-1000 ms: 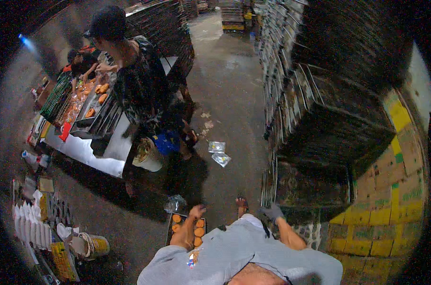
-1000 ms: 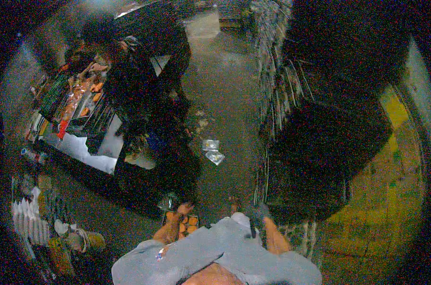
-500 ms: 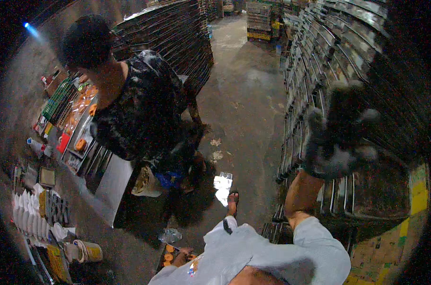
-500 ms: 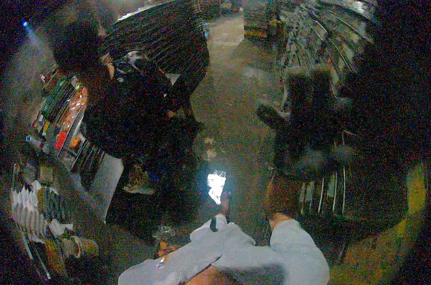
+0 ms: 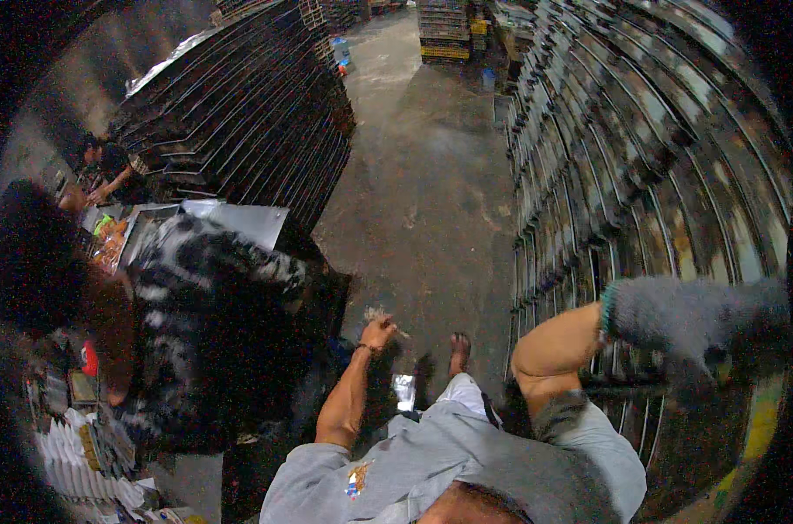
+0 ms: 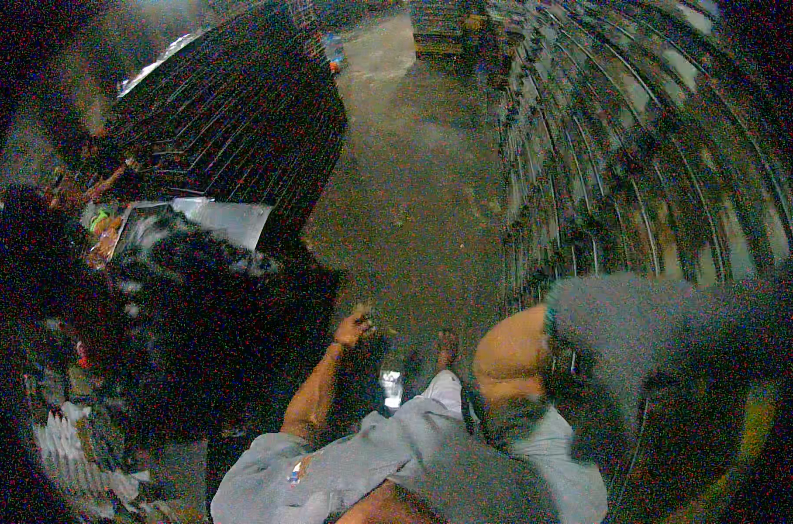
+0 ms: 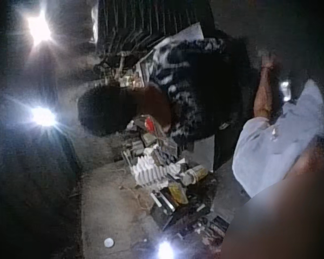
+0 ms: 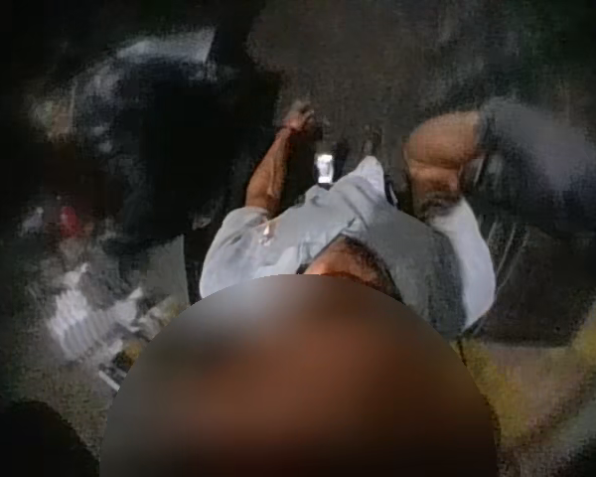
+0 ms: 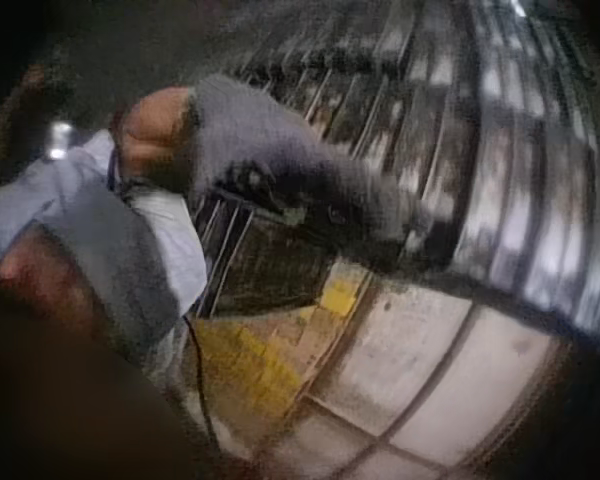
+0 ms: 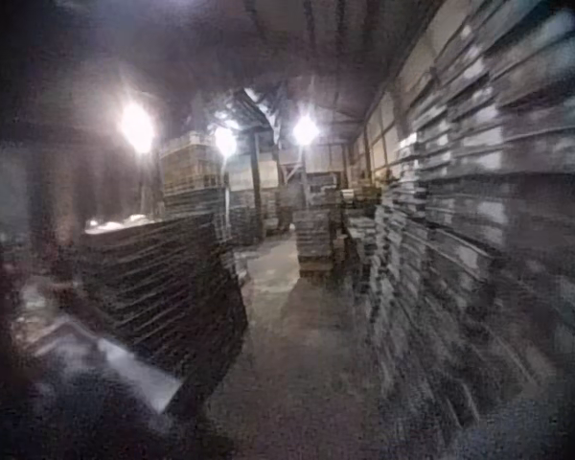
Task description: The person uses a knife and a straightedge to cut a large rectangular sheet of yellow food into uniform strips and squares on a metal table. After cutting, the person picks up a tray of round baked items and walks through the workspace.
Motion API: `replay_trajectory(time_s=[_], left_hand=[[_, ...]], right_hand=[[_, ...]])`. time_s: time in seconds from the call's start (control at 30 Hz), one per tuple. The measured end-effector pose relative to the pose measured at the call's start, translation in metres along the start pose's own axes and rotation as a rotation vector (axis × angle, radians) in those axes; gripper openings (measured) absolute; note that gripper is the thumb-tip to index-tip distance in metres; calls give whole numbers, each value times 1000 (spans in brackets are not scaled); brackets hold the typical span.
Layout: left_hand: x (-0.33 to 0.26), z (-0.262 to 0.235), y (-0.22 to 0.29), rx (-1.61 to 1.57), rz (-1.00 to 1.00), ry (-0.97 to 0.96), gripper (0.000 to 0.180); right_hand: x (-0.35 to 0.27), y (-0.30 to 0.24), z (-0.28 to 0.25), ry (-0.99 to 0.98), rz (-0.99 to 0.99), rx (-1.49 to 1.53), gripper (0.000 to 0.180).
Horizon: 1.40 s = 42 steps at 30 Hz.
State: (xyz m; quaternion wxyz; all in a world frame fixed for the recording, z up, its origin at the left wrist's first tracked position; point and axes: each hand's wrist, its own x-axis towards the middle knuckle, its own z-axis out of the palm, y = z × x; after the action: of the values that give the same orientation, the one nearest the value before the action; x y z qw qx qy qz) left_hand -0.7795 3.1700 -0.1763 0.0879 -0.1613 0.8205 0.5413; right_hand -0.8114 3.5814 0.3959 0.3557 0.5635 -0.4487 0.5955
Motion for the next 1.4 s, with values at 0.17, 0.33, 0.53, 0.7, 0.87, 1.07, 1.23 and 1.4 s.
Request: replay_trajectory(time_s=[0.17, 0.33, 0.53, 0.7, 0.87, 1.07, 1.23, 1.4], left_hand=[[102, 37, 34, 63, -52, -5, 53], [94, 51, -44, 23, -528, -36, 49], [50, 48, -38, -163, -830, 31, 50], [131, 14, -5, -267, -993, 109, 51], [357, -79, 10, -31, -777, -51, 52], [764, -245, 157, 306, -286, 126, 54], [976, -288, 470, 245, 429, 185, 39], [1090, -251, 617, 534, 790, 195, 28]], right_hand=[[-37, 291, 22, 187, 506, -40, 86], [-49, 526, 66, 107, 903, 219, 83], [-52, 721, 99, 41, 1069, 364, 79], [-92, 853, 128, 1, 1194, 474, 76], [-117, 951, 108, -44, 1361, 450, 73], [-114, 1093, 60, 50, 1469, 383, 69], [-154, 1217, 3, 145, 1579, 284, 66], [-132, 1390, -14, 96, 1617, 301, 63]])
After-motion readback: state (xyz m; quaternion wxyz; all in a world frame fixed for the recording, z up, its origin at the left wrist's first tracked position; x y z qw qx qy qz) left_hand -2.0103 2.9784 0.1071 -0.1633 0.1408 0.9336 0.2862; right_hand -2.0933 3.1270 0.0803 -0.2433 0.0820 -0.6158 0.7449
